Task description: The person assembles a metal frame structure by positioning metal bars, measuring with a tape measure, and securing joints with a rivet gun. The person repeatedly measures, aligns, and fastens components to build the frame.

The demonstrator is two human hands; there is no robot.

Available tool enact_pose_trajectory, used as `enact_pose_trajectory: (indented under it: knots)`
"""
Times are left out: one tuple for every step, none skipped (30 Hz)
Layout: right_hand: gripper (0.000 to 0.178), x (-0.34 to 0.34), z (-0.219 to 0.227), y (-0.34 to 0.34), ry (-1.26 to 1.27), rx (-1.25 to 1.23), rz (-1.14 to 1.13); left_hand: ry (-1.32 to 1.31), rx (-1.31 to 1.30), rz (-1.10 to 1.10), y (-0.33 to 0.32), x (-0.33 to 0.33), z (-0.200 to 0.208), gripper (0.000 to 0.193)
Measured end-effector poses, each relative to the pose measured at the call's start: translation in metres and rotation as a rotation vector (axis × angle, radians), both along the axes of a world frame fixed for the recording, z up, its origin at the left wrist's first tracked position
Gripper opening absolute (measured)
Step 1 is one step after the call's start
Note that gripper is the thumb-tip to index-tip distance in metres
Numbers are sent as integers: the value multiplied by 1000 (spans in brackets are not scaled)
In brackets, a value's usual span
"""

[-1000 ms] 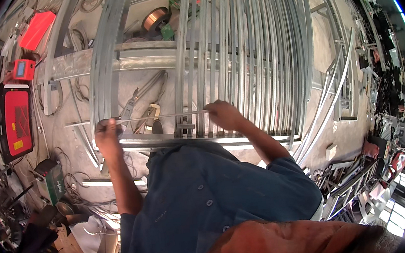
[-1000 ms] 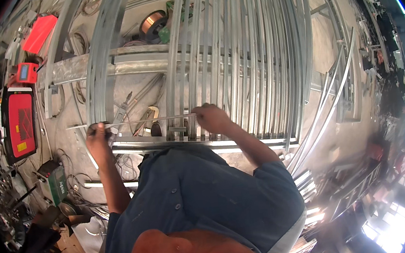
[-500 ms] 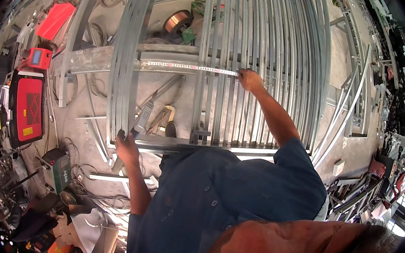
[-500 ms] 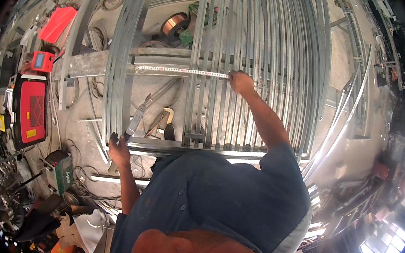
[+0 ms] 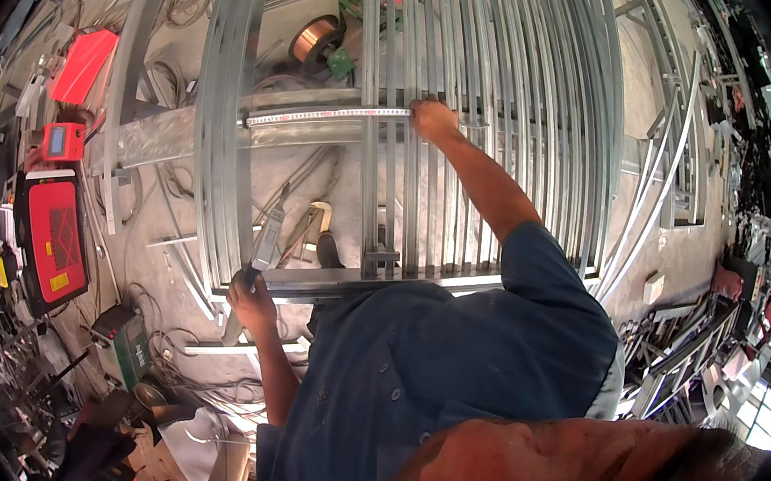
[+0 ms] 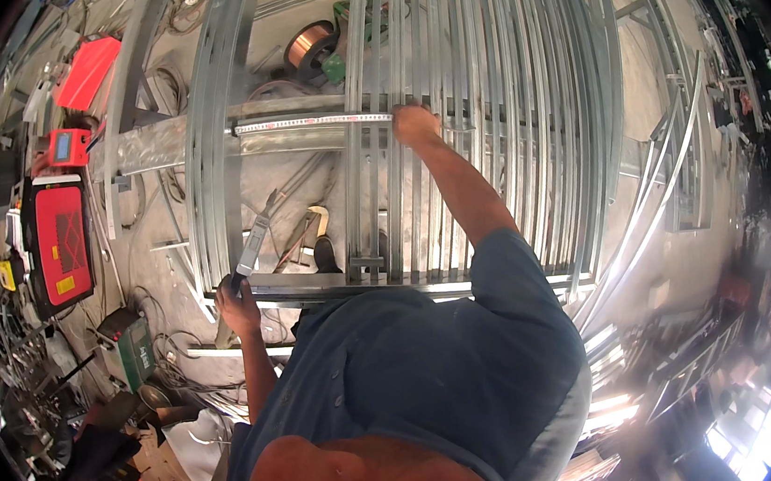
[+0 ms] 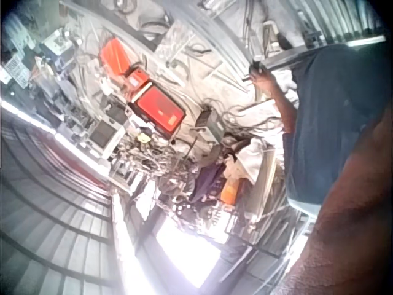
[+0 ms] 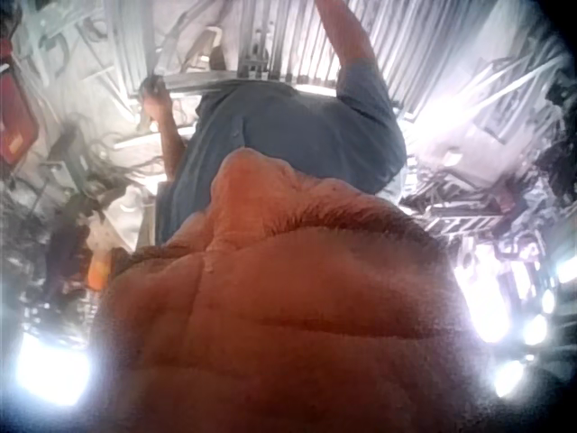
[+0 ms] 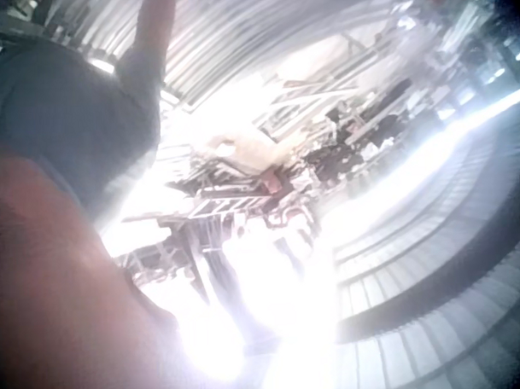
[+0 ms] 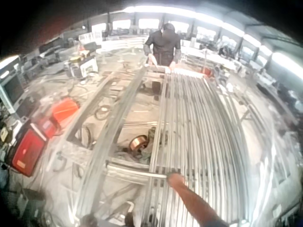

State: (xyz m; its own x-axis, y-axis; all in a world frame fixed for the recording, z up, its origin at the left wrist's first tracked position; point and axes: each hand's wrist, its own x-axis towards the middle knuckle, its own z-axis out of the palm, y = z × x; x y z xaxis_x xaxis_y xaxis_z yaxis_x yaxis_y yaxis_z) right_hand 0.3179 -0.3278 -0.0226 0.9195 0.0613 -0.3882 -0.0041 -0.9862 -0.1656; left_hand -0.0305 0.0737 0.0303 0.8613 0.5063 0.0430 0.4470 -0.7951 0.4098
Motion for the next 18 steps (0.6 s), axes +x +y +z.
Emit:
enact_pose_trajectory:
  knots:
    - [28, 0, -1, 3, -16, -15, 1, 0, 4, -4, 0, 0, -1, 42]
    - [28, 0, -1, 7, -33, -30, 1, -1, 9, -8, 1, 0, -1, 41]
    - [27, 3, -3, 10, -9, -61, -15, 2, 23, -5, 0, 2, -1, 40]
    - [27, 3, -5, 11, 4, -66, -28, 5, 36, -1, -1, 3, -1, 40]
    - [27, 4, -6, 11, 18, -72, -42, 7, 50, 1, -1, 5, -1, 39]
    - [27, 4, -2, 14, 33, -77, -49, 9, 56, -1, 0, 4, -2, 39]
    - [28, 4, 3, 16, 33, -62, -54, 12, 61, -4, 1, 3, -4, 39]
    - [30, 3, 7, 18, 34, -47, -58, 14, 66, -6, 2, 2, -5, 39]
    - [32, 1, 12, 18, 33, -35, -65, 20, 75, -1, 0, 4, -5, 39]
    - [32, -1, 11, 19, 30, -36, -75, 25, 85, 4, -1, 6, -4, 38]
    - [31, -2, 10, 19, 27, -37, -84, 31, 94, 10, -3, 7, -4, 38]
    - [31, -2, 10, 20, 22, -36, -91, 23, 106, -2, -3, 8, -4, 37]
    - [29, -3, 9, 20, 13, -48, -93, 16, 118, -13, -2, 8, -5, 36]
    - [28, -5, 7, 20, 4, -60, -95, 8, 130, -25, -1, 8, -5, 35]
    - [26, -7, 5, 20, -4, -73, -98, 10, 126, -29, -2, 10, -4, 35]
    - [26, -8, 2, 20, -8, -78, -100, 11, 123, -34, -3, 11, -3, 34]
    - [26, -8, 0, 20, -12, -84, -101, 13, 120, -39, -3, 13, -2, 33]
    - [26, -8, 0, 21, -16, -88, -101, 18, 122, -35, -4, 13, 0, 32]
